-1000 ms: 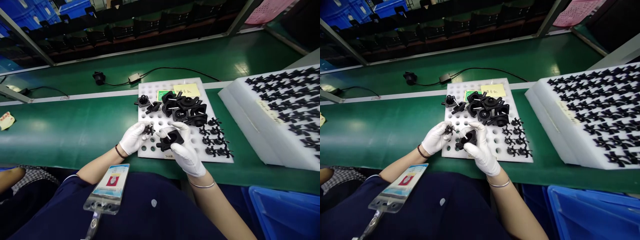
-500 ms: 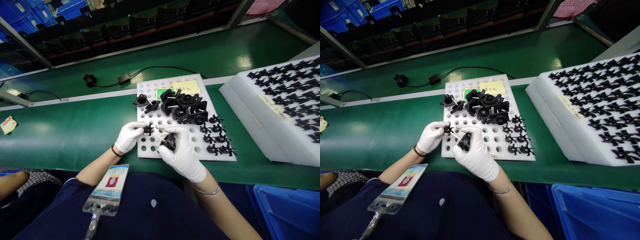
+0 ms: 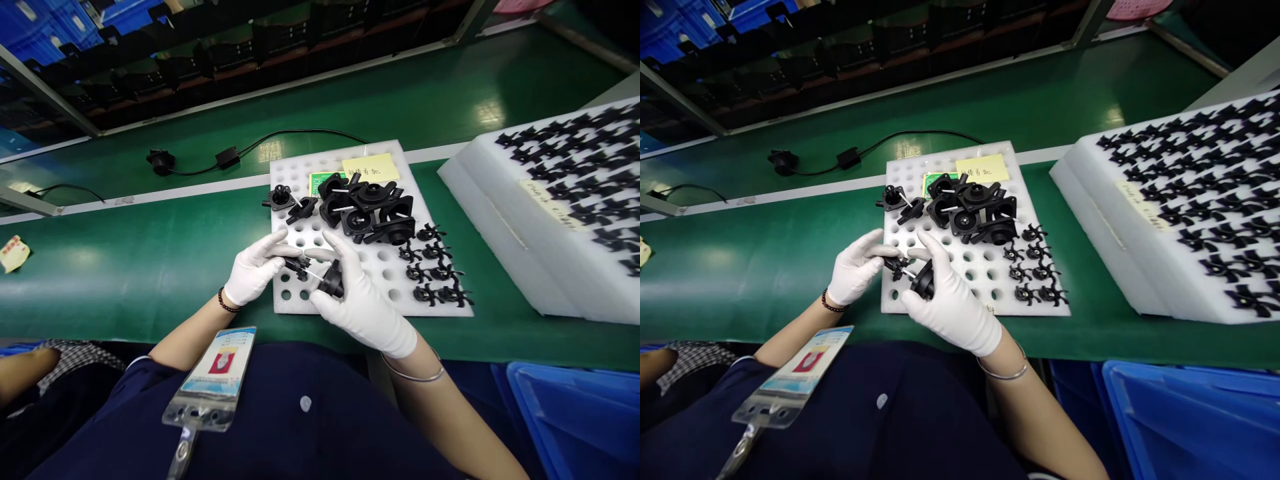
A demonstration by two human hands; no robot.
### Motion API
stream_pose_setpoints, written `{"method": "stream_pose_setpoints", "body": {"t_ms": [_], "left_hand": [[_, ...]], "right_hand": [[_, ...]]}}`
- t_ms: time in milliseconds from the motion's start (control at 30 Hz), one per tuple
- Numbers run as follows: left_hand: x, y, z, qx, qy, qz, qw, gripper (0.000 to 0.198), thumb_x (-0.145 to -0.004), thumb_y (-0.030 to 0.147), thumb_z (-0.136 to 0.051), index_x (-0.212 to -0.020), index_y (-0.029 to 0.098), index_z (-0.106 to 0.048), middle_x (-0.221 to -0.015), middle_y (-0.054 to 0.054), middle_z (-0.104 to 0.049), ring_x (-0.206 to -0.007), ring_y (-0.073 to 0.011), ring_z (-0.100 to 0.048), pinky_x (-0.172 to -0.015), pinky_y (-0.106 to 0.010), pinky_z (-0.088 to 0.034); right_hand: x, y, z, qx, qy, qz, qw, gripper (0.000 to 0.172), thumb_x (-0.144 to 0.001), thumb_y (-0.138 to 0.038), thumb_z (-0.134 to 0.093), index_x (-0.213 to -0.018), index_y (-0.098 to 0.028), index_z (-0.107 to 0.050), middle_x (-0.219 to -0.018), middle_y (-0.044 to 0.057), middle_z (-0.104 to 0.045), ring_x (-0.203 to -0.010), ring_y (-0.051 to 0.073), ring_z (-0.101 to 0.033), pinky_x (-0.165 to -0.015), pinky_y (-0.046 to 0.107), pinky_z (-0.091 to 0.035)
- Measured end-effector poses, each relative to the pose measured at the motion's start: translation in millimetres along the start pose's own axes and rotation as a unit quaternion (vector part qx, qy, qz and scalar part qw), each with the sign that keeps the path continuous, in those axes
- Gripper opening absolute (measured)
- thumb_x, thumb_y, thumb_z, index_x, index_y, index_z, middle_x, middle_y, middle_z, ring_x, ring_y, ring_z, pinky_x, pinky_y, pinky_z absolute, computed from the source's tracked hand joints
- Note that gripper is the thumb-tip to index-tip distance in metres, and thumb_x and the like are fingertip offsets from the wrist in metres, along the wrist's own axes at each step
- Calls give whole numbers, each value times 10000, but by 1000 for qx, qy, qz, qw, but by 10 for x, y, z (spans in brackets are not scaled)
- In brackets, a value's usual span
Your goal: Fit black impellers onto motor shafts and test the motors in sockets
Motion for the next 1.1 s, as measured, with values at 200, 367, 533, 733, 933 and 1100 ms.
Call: {"method": "stream_pose_setpoints", "body": {"t_ms": [200,367,533,733,933,1100], "left_hand": [[13,36,32,-8,-69,-48,996,589,-912,345,-848,-1475,322,-677,-1111,-70,-841,-1127,-256,-801,-1052,-388,-618],[54,19,-23,-29,-80,-18,996,641,-854,374,-897,-1455,296,-689,-1056,-71,-844,-1105,-275,-802,-1095,-430,-602],[103,109,-185,0,-36,-54,998,653,-897,369,-861,-1505,325,-629,-1238,-74,-808,-1206,-264,-768,-1112,-405,-598],[112,35,-192,-26,-16,-140,990,547,-1082,390,-603,-1616,352,-491,-1427,-93,-721,-1302,-267,-723,-1169,-474,-563],[280,60,-275,-153,-135,-165,965,696,-1102,513,-497,-1735,350,-258,-1556,-115,-629,-1555,-305,-502,-1328,-530,-369],[527,171,-255,-153,-152,-191,958,515,-1134,433,-417,-1544,168,-580,-568,0,-644,-1030,-262,-779,-1231,-504,-464]], "right_hand": [[-14,4,53,1,-19,-9,1000,764,-825,-314,-741,-1510,-273,-406,-1502,163,-593,-1446,381,-572,-1207,615,-500],[-23,118,-40,-105,-23,-98,989,620,-795,-408,-819,-1310,-258,-510,-1436,171,-613,-1259,365,-675,-1056,585,-591],[-47,215,-289,-351,12,-110,930,487,-962,-539,-660,-1366,-277,-584,-1439,117,-643,-1218,313,-687,-852,457,-664],[-30,253,-414,-490,88,-135,856,443,-953,-606,-676,-1235,-266,-707,-1079,69,-759,-656,164,-636,-515,294,-511],[-109,257,-386,-503,177,-155,832,342,-935,-545,-717,-1063,-228,-720,-902,54,-731,-607,123,-568,-414,192,-333],[-280,370,-225,-578,242,-194,755,339,-932,-549,-640,-1004,-217,-644,-835,49,-724,-490,103,-520,-351,162,-220]]}}
Point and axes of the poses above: each hand's wrist, its own x-axis away from the middle knuckle, its own z-axis out of the back of the hand, y = z × x, the point moved 4 cm from there along -x, towards the middle knuckle
